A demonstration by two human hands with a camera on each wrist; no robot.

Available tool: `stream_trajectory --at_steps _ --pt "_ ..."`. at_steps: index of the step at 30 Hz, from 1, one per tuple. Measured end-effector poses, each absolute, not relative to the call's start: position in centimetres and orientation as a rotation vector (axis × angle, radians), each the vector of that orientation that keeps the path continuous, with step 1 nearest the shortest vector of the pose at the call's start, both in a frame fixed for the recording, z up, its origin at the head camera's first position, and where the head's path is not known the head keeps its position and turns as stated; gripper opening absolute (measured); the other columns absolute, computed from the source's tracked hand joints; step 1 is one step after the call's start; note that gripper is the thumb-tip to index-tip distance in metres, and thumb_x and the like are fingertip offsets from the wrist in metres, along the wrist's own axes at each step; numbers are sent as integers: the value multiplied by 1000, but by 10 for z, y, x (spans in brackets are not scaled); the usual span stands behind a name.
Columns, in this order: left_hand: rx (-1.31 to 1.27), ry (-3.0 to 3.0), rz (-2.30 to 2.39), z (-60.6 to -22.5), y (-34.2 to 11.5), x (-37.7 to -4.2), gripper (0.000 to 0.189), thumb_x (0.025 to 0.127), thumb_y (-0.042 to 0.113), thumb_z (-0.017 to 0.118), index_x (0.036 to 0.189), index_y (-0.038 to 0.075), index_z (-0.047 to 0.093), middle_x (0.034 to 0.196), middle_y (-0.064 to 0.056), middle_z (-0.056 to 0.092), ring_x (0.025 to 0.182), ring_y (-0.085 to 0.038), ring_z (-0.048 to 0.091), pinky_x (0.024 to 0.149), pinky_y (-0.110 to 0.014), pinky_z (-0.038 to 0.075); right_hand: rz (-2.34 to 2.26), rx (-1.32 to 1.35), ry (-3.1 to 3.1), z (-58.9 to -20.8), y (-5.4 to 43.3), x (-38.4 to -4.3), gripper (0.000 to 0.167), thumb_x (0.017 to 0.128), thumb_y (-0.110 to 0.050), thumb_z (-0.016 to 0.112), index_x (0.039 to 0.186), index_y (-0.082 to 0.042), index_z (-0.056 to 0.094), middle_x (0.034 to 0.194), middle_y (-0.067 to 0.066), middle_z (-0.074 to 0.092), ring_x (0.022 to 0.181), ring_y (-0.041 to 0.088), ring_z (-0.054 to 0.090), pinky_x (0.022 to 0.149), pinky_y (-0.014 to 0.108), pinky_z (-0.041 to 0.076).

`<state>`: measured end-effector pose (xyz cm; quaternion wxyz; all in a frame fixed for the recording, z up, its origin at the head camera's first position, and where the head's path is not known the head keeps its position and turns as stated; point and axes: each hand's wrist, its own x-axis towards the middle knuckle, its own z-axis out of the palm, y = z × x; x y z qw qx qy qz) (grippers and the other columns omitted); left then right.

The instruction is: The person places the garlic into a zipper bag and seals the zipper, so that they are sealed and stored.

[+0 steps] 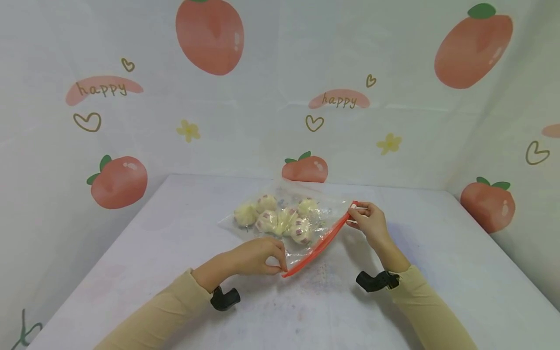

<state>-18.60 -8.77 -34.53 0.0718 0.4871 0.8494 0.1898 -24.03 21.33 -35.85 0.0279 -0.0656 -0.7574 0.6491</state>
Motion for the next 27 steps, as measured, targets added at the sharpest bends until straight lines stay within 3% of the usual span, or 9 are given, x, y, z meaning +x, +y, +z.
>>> stream_trajectory --at_steps 12,22,27 --pt "1409 2453 530 -304 -80 -190 16 87 12 63 103 12 69 103 -1 66 100 -20 60 89 -31 50 1977 -199 -2355 -358 213 -238 44 93 -10 55 130 5 37 89 -3 55 69 -3 62 68 19 55" --pt "1573 2619 478 -266 -45 -224 15 92 16 58 102 11 69 100 -1 67 96 -17 62 88 -27 49 1947 -156 -2388 -356 210 -236 45 93 -11 54 131 6 36 93 2 54 68 -3 61 69 20 56" --pt "1559 2691 461 -256 -28 -242 17 92 16 57 103 11 69 102 0 68 97 -15 62 88 -25 49 1967 -128 -2446 -357 207 -235 59 92 -16 58 138 3 26 103 10 50 67 -1 62 71 24 57"
